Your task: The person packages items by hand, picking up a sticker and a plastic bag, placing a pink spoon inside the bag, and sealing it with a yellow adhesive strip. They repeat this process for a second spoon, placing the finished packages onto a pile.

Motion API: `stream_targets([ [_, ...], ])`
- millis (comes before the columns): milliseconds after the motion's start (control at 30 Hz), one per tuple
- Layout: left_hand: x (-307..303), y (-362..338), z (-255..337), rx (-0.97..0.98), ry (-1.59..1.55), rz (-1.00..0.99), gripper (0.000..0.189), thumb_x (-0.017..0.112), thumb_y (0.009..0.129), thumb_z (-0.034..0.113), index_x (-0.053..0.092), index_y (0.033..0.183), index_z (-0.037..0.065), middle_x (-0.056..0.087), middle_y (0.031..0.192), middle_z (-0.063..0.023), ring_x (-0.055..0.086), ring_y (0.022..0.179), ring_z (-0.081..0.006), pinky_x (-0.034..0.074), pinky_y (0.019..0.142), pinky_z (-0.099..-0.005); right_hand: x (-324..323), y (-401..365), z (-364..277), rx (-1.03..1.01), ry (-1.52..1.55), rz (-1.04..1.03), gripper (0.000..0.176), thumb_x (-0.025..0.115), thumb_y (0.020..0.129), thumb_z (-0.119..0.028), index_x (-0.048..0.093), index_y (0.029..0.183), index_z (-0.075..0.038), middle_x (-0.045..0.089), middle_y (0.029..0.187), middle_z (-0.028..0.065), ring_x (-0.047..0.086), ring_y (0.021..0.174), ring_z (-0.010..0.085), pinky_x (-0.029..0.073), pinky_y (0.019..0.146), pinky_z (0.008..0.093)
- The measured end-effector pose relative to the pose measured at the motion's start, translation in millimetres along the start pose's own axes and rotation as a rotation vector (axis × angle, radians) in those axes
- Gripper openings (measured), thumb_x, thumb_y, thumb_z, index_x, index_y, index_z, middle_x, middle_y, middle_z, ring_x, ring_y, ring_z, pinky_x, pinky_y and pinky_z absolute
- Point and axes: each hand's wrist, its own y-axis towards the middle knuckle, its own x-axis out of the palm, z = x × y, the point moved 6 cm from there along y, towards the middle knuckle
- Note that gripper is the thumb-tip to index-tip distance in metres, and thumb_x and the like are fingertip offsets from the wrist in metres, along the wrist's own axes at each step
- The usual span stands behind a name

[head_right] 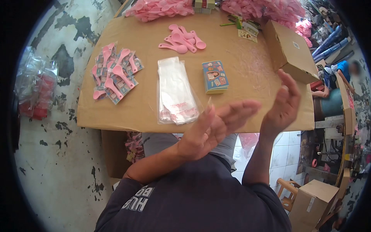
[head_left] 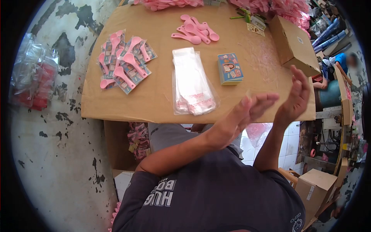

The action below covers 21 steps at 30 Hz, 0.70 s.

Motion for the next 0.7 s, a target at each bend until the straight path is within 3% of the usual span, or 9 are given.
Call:
stream_targets([
  [100,-15,2,25,0.200,0.201,0.198,0.082,0.023,0.105,0.066,0.026,0.159,0.004,0.027,0.166,-0.0149,0.019,0.157,-0.0249,0.012,0.126,-0.0436,28,-21,-51,-0.240,0.124,0.001,0.061,0.048,0.107,-0.045,0.054,0.133,0.010,0.053,0.145,0.0254,0.049,0.139,0.0342,0.036,0.118,0.0453],
  [167,-35,10,34,0.237,0.027,0.284,0.080,0.025,0.106,0.065,0.026,0.159,0.005,0.030,0.165,-0.0163,0.022,0.155,-0.0250,0.013,0.125,-0.0438,55,-61,-67,-0.144,0.202,-0.293,0.071,0.055,0.099,-0.059,0.059,0.135,0.002,0.053,0.146,0.0251,0.041,0.144,0.0406,0.028,0.120,0.0513],
  [233,-37,12,34,0.247,-0.095,0.243,0.072,0.024,0.109,0.057,0.025,0.159,0.004,0.032,0.164,-0.0149,0.021,0.156,-0.0255,0.017,0.125,-0.0428,93,-101,-89,-0.572,0.063,-0.768,0.085,0.053,0.091,-0.075,0.057,0.140,-0.005,0.044,0.154,0.0284,0.032,0.150,0.0444,0.015,0.124,0.0531],
  [333,-41,9,17,0.289,-0.089,0.084,0.073,0.025,0.109,0.057,0.022,0.160,0.005,0.037,0.161,-0.0155,0.026,0.154,-0.0249,0.025,0.123,-0.0391,104,-95,-79,-0.699,-0.097,-0.621,0.084,0.044,0.091,-0.079,0.061,0.139,-0.012,0.041,0.156,0.0292,0.030,0.151,0.0457,0.011,0.124,0.0549],
  [433,-35,-24,6,-0.063,0.072,0.272,0.073,0.027,0.110,0.054,0.018,0.162,0.003,0.045,0.156,-0.0158,0.034,0.150,-0.0227,0.029,0.121,-0.0367,98,-46,-51,-0.424,-0.244,-0.519,0.091,0.026,0.093,-0.082,0.068,0.131,-0.011,0.043,0.157,0.0242,0.032,0.151,0.0403,0.011,0.124,0.0533],
  [467,-33,-24,6,0.168,0.160,0.222,0.066,0.039,0.110,0.045,0.029,0.159,0.002,0.058,0.144,-0.0151,0.050,0.138,-0.0203,0.037,0.115,-0.0354,94,-28,-40,-0.276,-0.311,-0.499,0.095,0.018,0.093,-0.082,0.071,0.126,-0.010,0.045,0.156,0.0228,0.033,0.151,0.0380,0.012,0.124,0.0524],
  [533,-19,-41,30,0.152,0.318,0.110,0.060,0.045,0.109,0.039,0.039,0.154,0.001,0.063,0.138,-0.0143,0.055,0.131,-0.0192,0.040,0.112,-0.0349,74,-7,-11,-0.083,-0.028,-0.401,0.064,0.050,0.098,-0.065,0.072,0.126,-0.012,0.057,0.145,0.0190,0.045,0.142,0.0356,0.023,0.120,0.0511],
  [600,-14,-61,59,0.099,0.519,0.022,0.037,0.059,0.104,0.023,0.065,0.133,0.001,0.071,0.122,-0.0116,0.064,0.114,-0.0183,0.048,0.101,-0.0345,67,-4,1,-0.074,-0.215,-0.342,0.051,0.057,0.099,-0.052,0.072,0.122,-0.009,0.061,0.138,0.0175,0.053,0.132,0.0333,0.034,0.111,0.0475],
  [700,-69,-81,94,0.136,1.075,0.683,0.023,0.066,0.098,0.022,0.070,0.107,0.001,0.073,0.097,-0.0101,0.068,0.093,-0.0173,0.053,0.078,-0.0341,70,-10,5,-0.014,-0.390,-0.294,0.026,0.073,0.095,-0.022,0.069,0.111,-0.003,0.069,0.112,0.0110,0.064,0.099,0.0243,0.050,0.083,0.0377],
])
